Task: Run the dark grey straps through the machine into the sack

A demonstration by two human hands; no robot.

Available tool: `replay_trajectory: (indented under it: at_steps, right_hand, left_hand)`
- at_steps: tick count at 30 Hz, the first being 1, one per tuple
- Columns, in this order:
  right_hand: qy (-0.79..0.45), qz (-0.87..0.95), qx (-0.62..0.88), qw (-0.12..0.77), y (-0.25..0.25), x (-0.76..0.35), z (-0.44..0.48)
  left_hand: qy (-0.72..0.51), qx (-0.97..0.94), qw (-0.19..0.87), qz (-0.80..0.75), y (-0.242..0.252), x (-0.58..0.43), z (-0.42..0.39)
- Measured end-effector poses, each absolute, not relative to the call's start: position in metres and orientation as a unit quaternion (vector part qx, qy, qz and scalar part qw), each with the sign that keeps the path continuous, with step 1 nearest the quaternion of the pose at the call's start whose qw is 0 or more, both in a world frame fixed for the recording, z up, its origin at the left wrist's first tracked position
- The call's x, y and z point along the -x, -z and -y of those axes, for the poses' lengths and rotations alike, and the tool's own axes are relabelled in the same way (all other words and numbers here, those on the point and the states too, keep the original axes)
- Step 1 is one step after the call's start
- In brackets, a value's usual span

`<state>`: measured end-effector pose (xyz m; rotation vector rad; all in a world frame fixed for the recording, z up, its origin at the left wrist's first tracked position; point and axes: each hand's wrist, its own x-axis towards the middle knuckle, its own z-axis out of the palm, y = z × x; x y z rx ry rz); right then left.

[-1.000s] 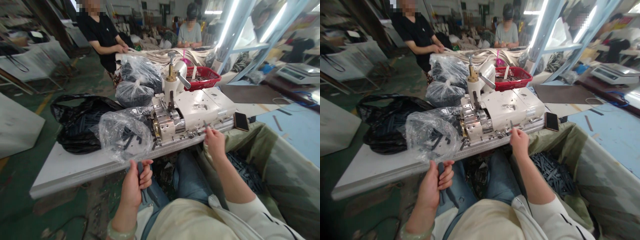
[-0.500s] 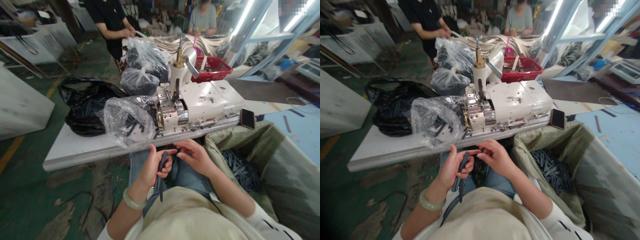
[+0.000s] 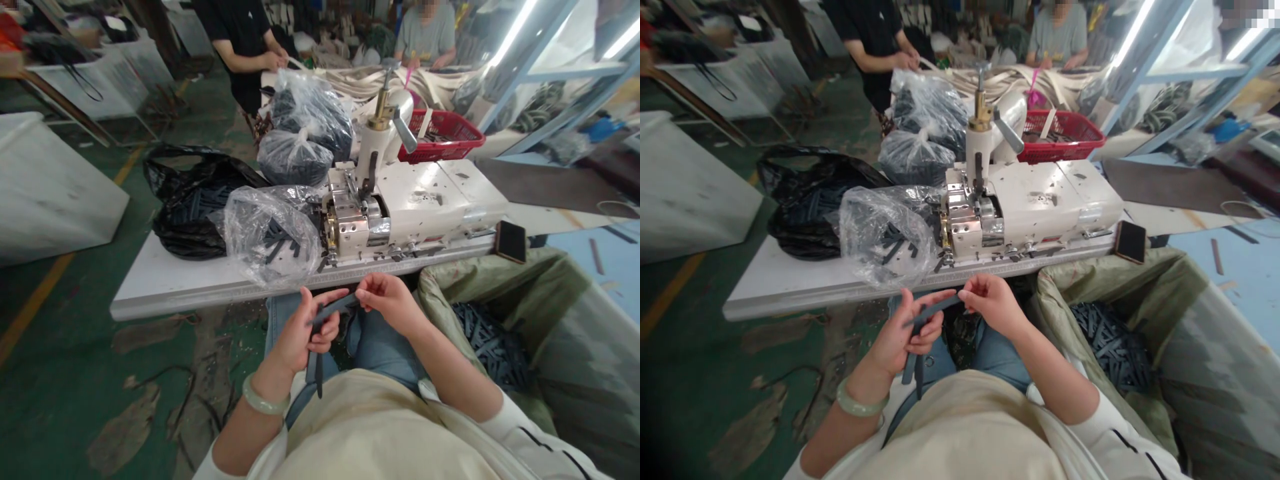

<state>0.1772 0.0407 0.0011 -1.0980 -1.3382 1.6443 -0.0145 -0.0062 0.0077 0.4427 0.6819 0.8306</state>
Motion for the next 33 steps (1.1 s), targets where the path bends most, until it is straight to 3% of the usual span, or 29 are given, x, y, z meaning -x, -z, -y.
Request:
replay_trajectory:
  at_steps: [4, 12, 15, 20, 22, 24, 29, 33]
  right_hand:
    - [-0.676, 0.403, 0.451, 0.420, 0.002, -0.187, -0.036]
    - [-0.729, 0.323, 0.435, 0.418, 0.013, -0.182, -0.026]
    - [-0.760, 0.345, 0.413, 0.364, 0.013, -0.186, -0.027]
    - [-0.777, 0.520, 0.299, 0.193, 0.005, -0.181, -0.024]
    - [-0.768, 0.547, 0.279, 0.179, 0.002, -0.174, -0.028]
    - [-0.762, 0.531, 0.302, 0.215, 0.000, -0.170, -0.041]
    - [-0.679, 0.441, 0.413, 0.418, -0.006, -0.179, -0.109]
    - [-0.672, 0.421, 0.433, 0.428, -0.009, -0.181, -0.150]
  left_hand:
    - [-0.475, -0.226, 0.783, -0.332, -0.008, 0.018, 0.006]
    - [-0.554, -0.247, 0.654, -0.453, -0.012, 0.012, 0.008]
    - [-0.561, -0.278, 0.614, -0.481, -0.011, 0.013, 0.010]
    - [-0.506, -0.374, 0.595, -0.500, -0.009, 0.013, 0.010]
    - [-0.488, -0.382, 0.602, -0.504, -0.008, 0.012, 0.009]
    - [-0.496, -0.362, 0.605, -0.508, -0.009, 0.012, 0.008]
    - [-0.530, -0.293, 0.603, -0.519, -0.009, 0.020, 0.003]
    - [-0.539, -0.273, 0.604, -0.519, -0.008, 0.021, 0.002]
